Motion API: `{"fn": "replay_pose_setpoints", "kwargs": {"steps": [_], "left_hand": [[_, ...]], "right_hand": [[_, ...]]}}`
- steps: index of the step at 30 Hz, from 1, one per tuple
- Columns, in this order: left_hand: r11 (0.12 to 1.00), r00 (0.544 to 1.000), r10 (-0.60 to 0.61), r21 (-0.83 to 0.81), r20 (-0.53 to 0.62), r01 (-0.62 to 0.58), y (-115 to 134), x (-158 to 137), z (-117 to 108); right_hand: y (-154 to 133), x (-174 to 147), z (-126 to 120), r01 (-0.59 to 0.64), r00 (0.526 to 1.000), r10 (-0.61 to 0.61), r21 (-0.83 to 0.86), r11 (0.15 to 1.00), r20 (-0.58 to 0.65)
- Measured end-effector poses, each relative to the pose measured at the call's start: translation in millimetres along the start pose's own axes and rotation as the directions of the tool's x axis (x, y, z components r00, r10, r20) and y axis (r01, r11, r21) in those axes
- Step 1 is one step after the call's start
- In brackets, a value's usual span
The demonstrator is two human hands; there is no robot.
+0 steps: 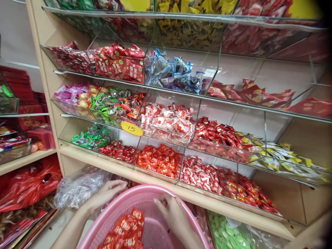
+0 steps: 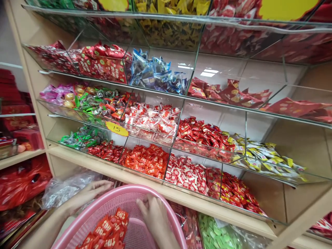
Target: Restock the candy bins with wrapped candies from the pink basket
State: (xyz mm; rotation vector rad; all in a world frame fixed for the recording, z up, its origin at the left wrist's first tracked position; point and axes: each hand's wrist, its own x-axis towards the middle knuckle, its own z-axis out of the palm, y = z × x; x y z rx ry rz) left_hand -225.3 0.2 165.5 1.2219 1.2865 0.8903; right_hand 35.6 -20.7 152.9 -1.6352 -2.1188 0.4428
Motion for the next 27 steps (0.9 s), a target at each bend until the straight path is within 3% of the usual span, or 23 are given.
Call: {"fn": "replay_pose_setpoints", "kwargs": {"steps": [5,9,13,17,22,27], "left_hand": [[0.996,0.974,-0.022,-0.083,0.226,0.041,6.3,2.4,2.0],[0.992,0.928,-0.013,-0.114,0.372,0.059,17.5,5.2,-3.1],[0.981,0.918,-0.024,-0.166,0.396,0.098,12.8,3.4,-5.0],[0.972,0.927,-0.043,-0.198,0.373,0.125,2.7,2.8,-1.6],[0.967,0.925,-0.06,-0.208,0.375,0.147,-3.5,9.7,0.5],[0.973,0.926,-0.056,-0.188,0.372,0.134,-7.8,14.0,0.0]], "right_hand": [[1.7,3.0,-7.9,0.037,0.999,-0.038,0.061,0.997,0.014],[-6.5,14.9,-36.7,0.114,0.992,-0.117,0.053,0.992,0.05],[-14.2,41.5,-76.6,0.239,0.969,-0.239,0.002,0.971,0.061],[-15.6,73.2,-99.6,0.314,0.949,-0.294,-0.279,0.908,0.111],[-16.5,99.5,-95.8,0.395,0.916,-0.289,-0.502,0.77,0.278],[-17.8,107.3,-85.0,0.377,0.922,-0.244,-0.555,0.742,0.3]]}}
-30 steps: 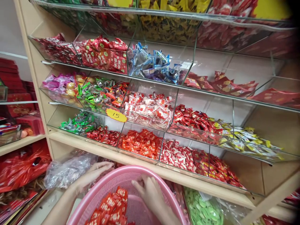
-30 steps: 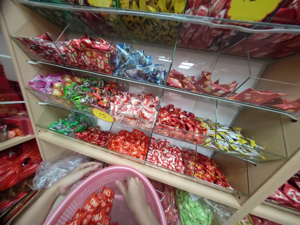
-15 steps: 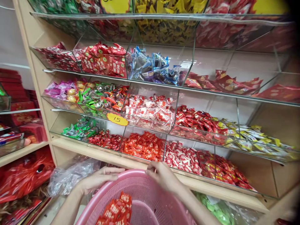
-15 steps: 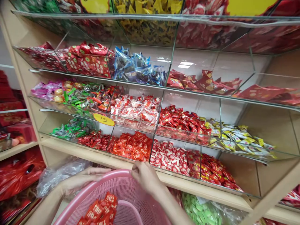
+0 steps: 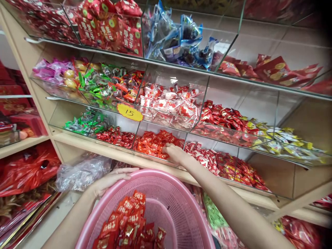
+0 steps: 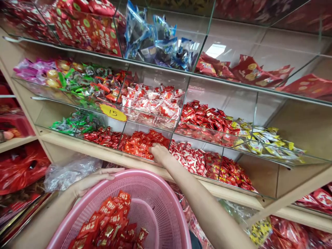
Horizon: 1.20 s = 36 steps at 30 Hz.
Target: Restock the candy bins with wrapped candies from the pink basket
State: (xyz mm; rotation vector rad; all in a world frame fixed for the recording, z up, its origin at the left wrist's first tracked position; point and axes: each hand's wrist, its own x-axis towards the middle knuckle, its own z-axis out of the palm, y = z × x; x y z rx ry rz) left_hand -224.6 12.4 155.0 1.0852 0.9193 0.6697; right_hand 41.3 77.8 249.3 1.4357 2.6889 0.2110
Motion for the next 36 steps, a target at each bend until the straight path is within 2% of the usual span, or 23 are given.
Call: {"fn": "replay_pose_setpoints", "kwargs": {"steps": [5,10,13,15,18,20,23,30,33,36], "left_hand": [[0.999,1.0,0.009,0.038,0.014,-0.009,-1.1,1.7,-0.1],[0.992,0.997,0.069,0.108,-0.026,-0.066,0.0,-2.2,2.6],[0.99,0.996,0.082,0.121,-0.035,-0.077,1.7,-4.4,5.0],[0.989,0.996,0.081,0.123,-0.03,-0.077,2.2,-4.3,6.0],[0.987,0.996,0.081,0.145,-0.042,-0.074,1.7,-2.5,6.4],[0.984,0.995,0.092,0.157,-0.048,-0.083,1.2,-1.2,6.1],[0.983,0.994,0.104,0.159,-0.037,-0.096,0.7,0.0,5.0],[0.98,0.993,0.105,0.174,-0.045,-0.096,0.6,-1.7,5.0],[0.987,0.995,0.085,0.139,-0.042,-0.079,-1.0,-1.3,5.1],[0.996,0.998,0.054,0.077,-0.034,-0.051,-2.7,0.1,4.2]], "right_hand": [[3.1,3.9,7.6,-0.012,0.999,0.011,0.0,1.0,-0.049],[3.2,-2.4,-10.4,-0.031,0.994,0.04,0.085,0.996,-0.1],[-15.5,-19.7,-18.2,0.011,0.97,0.041,0.213,0.977,-0.238],[-38.0,-33.5,-8.4,0.091,0.957,0.022,0.371,0.924,-0.288],[-75.8,-48.4,29.9,0.158,0.981,-0.071,0.534,0.831,-0.179],[-95.4,-51.4,59.9,0.103,0.995,-0.091,0.532,0.84,-0.048],[-110.3,-48.2,89.3,0.055,0.997,-0.075,0.474,0.879,0.024],[-121.0,-36.7,94.1,0.004,1.0,-0.015,0.461,0.887,0.021],[-127.5,-37.5,97.0,0.018,1.0,-0.022,0.451,0.892,0.004],[-125.1,-40.8,86.9,0.046,0.999,-0.034,0.453,0.89,-0.034]]}}
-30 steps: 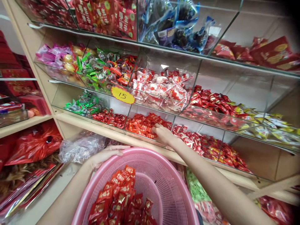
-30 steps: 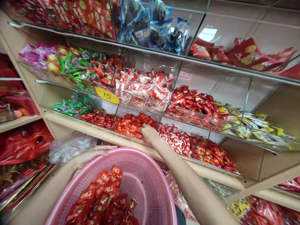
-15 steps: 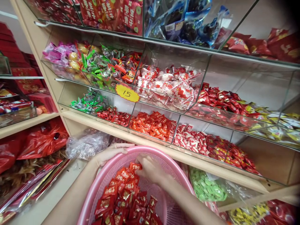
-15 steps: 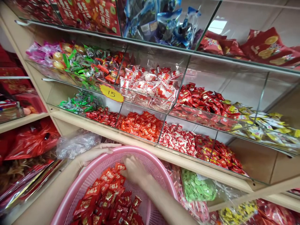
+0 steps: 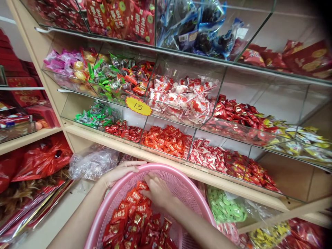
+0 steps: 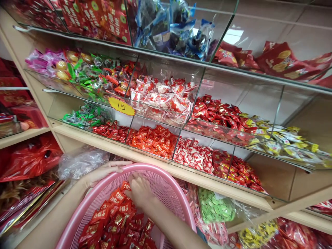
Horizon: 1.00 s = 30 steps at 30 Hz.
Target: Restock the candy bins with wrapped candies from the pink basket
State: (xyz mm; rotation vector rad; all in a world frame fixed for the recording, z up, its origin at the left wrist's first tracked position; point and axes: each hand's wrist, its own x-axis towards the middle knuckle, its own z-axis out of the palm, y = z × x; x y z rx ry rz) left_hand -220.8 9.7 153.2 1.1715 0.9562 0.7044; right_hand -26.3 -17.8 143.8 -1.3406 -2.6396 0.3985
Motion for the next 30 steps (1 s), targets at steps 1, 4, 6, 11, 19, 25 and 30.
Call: {"fn": "replay_pose_setpoints", "kwargs": {"steps": [1,4,6,11,19,25,30], "left_hand": [[1.0,1.0,-0.009,-0.019,0.001,0.009,-0.2,0.3,-0.3],[0.999,1.0,-0.017,-0.036,-0.013,0.016,1.0,0.3,-0.4],[0.999,1.0,-0.011,-0.03,-0.026,0.01,2.4,-0.2,0.1],[0.999,1.0,0.0,-0.052,-0.016,0.0,2.4,-0.4,0.8],[0.996,1.0,-0.014,-0.087,-0.006,0.013,-2.0,1.0,0.0],[0.998,1.0,0.009,-0.058,0.002,-0.009,-1.2,-0.6,-0.7],[0.999,0.999,0.042,0.036,-0.018,-0.041,-0.5,-2.3,-0.2]], "right_hand": [[0.0,-0.4,-9.5,0.014,1.0,-0.014,0.01,1.0,-0.025],[5.2,3.8,-51.9,0.064,0.985,-0.057,0.036,0.997,-0.16],[15.0,12.0,-82.4,0.063,0.964,-0.056,0.02,0.998,-0.261],[52.1,38.8,-117.7,-0.26,0.914,0.183,-0.176,0.95,-0.363],[64.0,55.1,-107.1,-0.493,0.857,0.41,-0.262,0.83,-0.312],[70.6,57.3,-103.7,-0.52,0.834,0.45,-0.182,0.835,-0.319],[74.9,56.2,-103.7,-0.469,0.822,0.422,-0.033,0.883,-0.382]]}}
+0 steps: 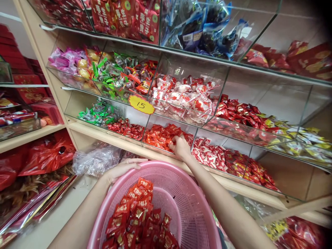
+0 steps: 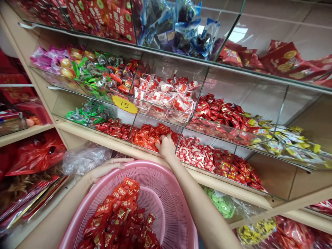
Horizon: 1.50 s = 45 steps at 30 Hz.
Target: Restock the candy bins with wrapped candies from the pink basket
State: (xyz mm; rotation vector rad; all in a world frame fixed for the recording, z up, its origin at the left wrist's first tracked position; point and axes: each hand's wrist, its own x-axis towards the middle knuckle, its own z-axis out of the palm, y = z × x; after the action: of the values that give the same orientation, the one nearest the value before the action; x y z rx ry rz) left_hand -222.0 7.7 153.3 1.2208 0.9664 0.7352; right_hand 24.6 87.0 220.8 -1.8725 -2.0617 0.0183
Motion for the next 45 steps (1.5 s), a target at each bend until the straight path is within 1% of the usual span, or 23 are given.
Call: {"fn": "replay_pose_setpoints", "kwargs": {"steps": [2,3,5,6,7,9,11,14,17,19,22,29,35,41,43,45], "left_hand": [[1.0,1.0,0.0,-0.007,-0.004,0.0,0.6,-0.3,0.9],[1.0,1.0,-0.001,-0.012,-0.003,0.001,0.8,-0.3,1.3],[1.0,1.0,-0.002,-0.015,-0.004,0.002,1.1,0.1,1.8],[1.0,1.0,-0.004,-0.015,-0.003,0.004,1.0,0.5,1.9],[1.0,1.0,-0.005,-0.016,-0.002,0.005,0.8,1.0,1.7],[1.0,1.0,-0.003,-0.021,0.005,0.003,0.0,2.1,1.1],[1.0,1.0,-0.003,-0.017,0.006,0.003,-0.7,3.0,0.4],[1.0,1.0,0.0,0.006,0.001,0.0,-1.1,3.6,0.1],[1.0,1.0,0.005,-0.001,0.002,-0.005,-0.4,3.4,1.0],[1.0,1.0,-0.003,-0.013,0.003,0.003,-0.1,3.4,1.6],[1.0,1.0,-0.009,-0.004,0.003,0.009,-0.5,4.0,1.6],[0.999,0.999,0.032,0.017,0.002,-0.032,-1.9,5.0,0.8],[1.0,1.0,0.012,-0.025,0.008,-0.012,-2.0,3.6,0.6],[0.999,0.999,0.036,0.01,-0.001,-0.036,0.7,2.6,1.8],[1.0,1.0,0.019,-0.012,0.009,-0.019,0.6,3.1,2.2],[0.999,1.0,0.0,-0.051,0.008,0.001,0.1,3.7,2.4]], "right_hand": [[-2.4,-5.1,-3.8,0.045,0.996,-0.036,0.119,0.992,-0.077],[-4.8,-10.3,-5.9,0.096,0.989,-0.072,0.188,0.978,-0.129],[-11.5,-26.9,-8.2,0.227,0.964,-0.165,0.326,0.918,-0.207],[-15.2,-37.9,-7.4,0.284,0.953,-0.213,0.389,0.876,-0.216],[-18.7,-50.1,-4.9,0.322,0.946,-0.263,0.444,0.836,-0.191],[-24.4,-74.9,5.0,0.352,0.93,-0.356,0.506,0.787,-0.093],[-27.4,-96.2,18.7,0.365,0.904,-0.428,0.501,0.785,0.011],[-28.3,-115.8,35.8,0.372,0.87,-0.472,0.442,0.816,0.139],[-30.2,-123.5,42.4,0.382,0.844,-0.49,0.394,0.836,0.221],[-33.9,-126.1,43.7,0.393,0.833,-0.495,0.366,0.844,0.247],[-43.5,-129.9,47.3,0.412,0.82,-0.505,0.335,0.847,0.269],[-73.1,-136.5,61.3,0.443,0.793,-0.525,0.297,0.846,0.31],[-84.9,-138.2,66.2,0.448,0.778,-0.514,0.254,0.857,0.361],[-87.9,-140.3,70.4,0.464,0.776,-0.532,0.264,0.846,0.339],[-87.4,-139.0,65.7,0.464,0.778,-0.54,0.287,0.838,0.32],[-84.1,-133.3,53.9,0.478,0.788,-0.558,0.312,0.821,0.259]]}}
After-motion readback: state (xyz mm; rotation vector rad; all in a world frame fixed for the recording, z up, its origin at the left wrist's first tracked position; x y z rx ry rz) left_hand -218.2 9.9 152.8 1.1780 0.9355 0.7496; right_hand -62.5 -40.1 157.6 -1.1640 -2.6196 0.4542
